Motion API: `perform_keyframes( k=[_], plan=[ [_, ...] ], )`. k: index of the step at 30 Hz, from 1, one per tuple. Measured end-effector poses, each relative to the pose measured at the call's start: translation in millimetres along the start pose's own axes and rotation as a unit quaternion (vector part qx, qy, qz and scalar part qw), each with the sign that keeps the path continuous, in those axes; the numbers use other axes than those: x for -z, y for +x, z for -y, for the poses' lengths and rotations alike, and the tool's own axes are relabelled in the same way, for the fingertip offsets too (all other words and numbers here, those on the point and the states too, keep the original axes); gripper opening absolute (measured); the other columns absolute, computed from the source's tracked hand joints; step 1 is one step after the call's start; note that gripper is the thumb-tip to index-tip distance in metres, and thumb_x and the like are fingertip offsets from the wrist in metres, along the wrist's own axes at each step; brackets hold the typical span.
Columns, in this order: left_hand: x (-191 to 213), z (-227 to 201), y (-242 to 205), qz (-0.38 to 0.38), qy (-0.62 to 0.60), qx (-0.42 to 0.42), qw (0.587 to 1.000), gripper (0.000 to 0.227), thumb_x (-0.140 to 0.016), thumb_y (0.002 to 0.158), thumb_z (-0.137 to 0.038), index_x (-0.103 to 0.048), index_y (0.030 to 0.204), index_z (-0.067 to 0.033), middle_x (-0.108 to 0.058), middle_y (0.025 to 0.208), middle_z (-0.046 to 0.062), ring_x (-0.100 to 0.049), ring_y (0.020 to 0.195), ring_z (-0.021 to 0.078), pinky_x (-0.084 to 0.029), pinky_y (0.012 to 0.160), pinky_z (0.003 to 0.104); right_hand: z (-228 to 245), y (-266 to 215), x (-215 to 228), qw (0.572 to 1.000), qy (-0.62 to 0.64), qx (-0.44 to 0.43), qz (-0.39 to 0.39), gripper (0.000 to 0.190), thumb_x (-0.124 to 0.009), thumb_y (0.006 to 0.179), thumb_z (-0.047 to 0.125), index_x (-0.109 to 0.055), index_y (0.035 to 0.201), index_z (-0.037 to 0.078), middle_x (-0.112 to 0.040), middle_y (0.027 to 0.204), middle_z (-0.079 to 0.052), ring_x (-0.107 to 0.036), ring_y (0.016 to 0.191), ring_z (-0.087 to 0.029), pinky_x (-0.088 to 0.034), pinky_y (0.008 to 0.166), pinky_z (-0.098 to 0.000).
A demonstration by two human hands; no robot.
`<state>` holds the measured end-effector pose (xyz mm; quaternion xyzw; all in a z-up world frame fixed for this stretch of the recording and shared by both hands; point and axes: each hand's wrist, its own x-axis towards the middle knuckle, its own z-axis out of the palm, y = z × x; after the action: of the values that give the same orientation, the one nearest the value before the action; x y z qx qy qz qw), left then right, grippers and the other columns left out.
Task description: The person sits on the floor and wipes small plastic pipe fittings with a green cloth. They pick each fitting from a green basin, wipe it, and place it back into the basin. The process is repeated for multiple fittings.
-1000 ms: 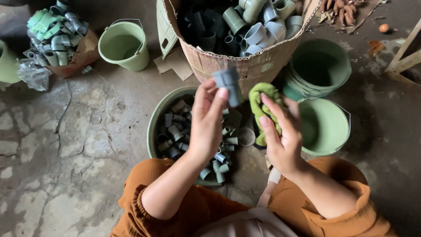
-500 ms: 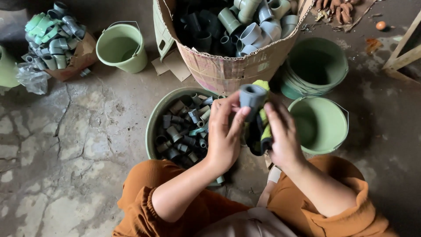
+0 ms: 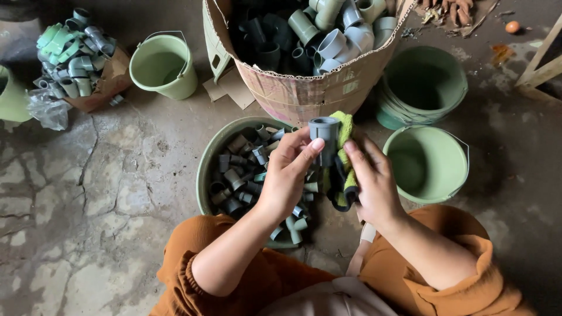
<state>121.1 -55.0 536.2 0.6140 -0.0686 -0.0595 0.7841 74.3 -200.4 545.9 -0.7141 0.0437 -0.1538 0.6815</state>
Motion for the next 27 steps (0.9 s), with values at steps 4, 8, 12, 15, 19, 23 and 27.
perform_keyframes(
  k=[4, 8, 12, 15, 19, 23, 27],
  plan=[
    [-6, -14, -5, 0.008, -0.072, -0.018, 0.997, 0.043, -0.068, 0.099, -0.016, -0.06, 0.137, 0.0027, -0.064, 0.1, 0.012, -0.059, 0.096, 0.0156, -0.053, 0.092, 0.036, 9, 0, -2, 1.0, -0.017, 0.002, -0.009, 0.036, -0.054, 0.108, 0.027, -0.063, 0.136, 0.005, -0.068, 0.125, -0.013, -0.059, 0.115, -0.017, -0.051, 0.104, -0.0446],
    [-8, -19, -7, 0.016, -0.036, -0.029, 0.999, 0.042, -0.071, 0.097, -0.017, -0.057, 0.131, 0.0036, -0.069, 0.107, 0.017, -0.063, 0.098, 0.0185, -0.055, 0.09, 0.04, 20, 0, -1, 0.994, -0.083, 0.066, -0.006, 0.031, -0.06, 0.106, 0.017, -0.065, 0.134, 0.005, -0.069, 0.118, -0.014, -0.064, 0.112, -0.022, -0.052, 0.101, -0.0465],
    [-5, -14, -1, 0.017, -0.003, 0.02, 1.0, 0.047, -0.083, 0.086, -0.02, -0.062, 0.122, 0.0026, -0.066, 0.101, 0.014, -0.066, 0.091, 0.0184, -0.057, 0.08, 0.037, 18, 1, -1, 0.993, -0.087, 0.079, 0.003, 0.031, -0.063, 0.104, 0.013, -0.067, 0.134, 0.006, -0.07, 0.12, -0.015, -0.063, 0.116, -0.023, -0.052, 0.101, -0.0473],
    [-3, -9, 3, 0.042, -0.026, 0.035, 0.998, 0.041, -0.083, 0.087, -0.021, -0.068, 0.117, 0.0018, -0.063, 0.1, 0.011, -0.065, 0.091, 0.0153, -0.057, 0.081, 0.034, 8, 6, -6, 1.0, 0.006, 0.005, -0.011, 0.028, -0.061, 0.105, 0.023, -0.069, 0.127, 0.007, -0.07, 0.12, -0.009, -0.059, 0.114, -0.017, -0.051, 0.104, -0.0443],
    [2, -15, 2, 0.055, -0.016, 0.029, 0.998, 0.042, -0.082, 0.088, -0.021, -0.07, 0.123, -0.0001, -0.063, 0.099, 0.01, -0.065, 0.091, 0.0132, -0.059, 0.083, 0.036, -13, 10, 5, 0.999, 0.019, -0.026, 0.008, 0.032, -0.056, 0.108, 0.025, -0.067, 0.132, 0.007, -0.069, 0.121, -0.017, -0.064, 0.112, -0.029, -0.049, 0.105, -0.0519],
    [-5, -28, -4, 0.027, -0.008, -0.001, 1.0, 0.046, -0.069, 0.098, -0.019, -0.056, 0.134, 0.0067, -0.064, 0.105, 0.015, -0.06, 0.101, 0.0185, -0.054, 0.092, 0.038, 8, 2, -3, 0.989, -0.106, 0.102, 0.001, 0.03, -0.063, 0.104, 0.015, -0.066, 0.131, 0.002, -0.069, 0.122, -0.017, -0.065, 0.114, -0.025, -0.052, 0.101, -0.0469],
    [8, 7, 6, -0.003, 0.062, -0.012, 0.998, 0.052, -0.082, 0.088, -0.026, -0.064, 0.125, 0.0066, -0.064, 0.107, 0.021, -0.069, 0.104, 0.0301, -0.056, 0.088, 0.043, 9, -1, -4, 0.976, -0.13, 0.174, 0.016, 0.035, -0.064, 0.103, 0.009, -0.065, 0.137, 0.004, -0.067, 0.123, -0.016, -0.064, 0.119, -0.029, -0.05, 0.103, -0.0471]
  ],
)
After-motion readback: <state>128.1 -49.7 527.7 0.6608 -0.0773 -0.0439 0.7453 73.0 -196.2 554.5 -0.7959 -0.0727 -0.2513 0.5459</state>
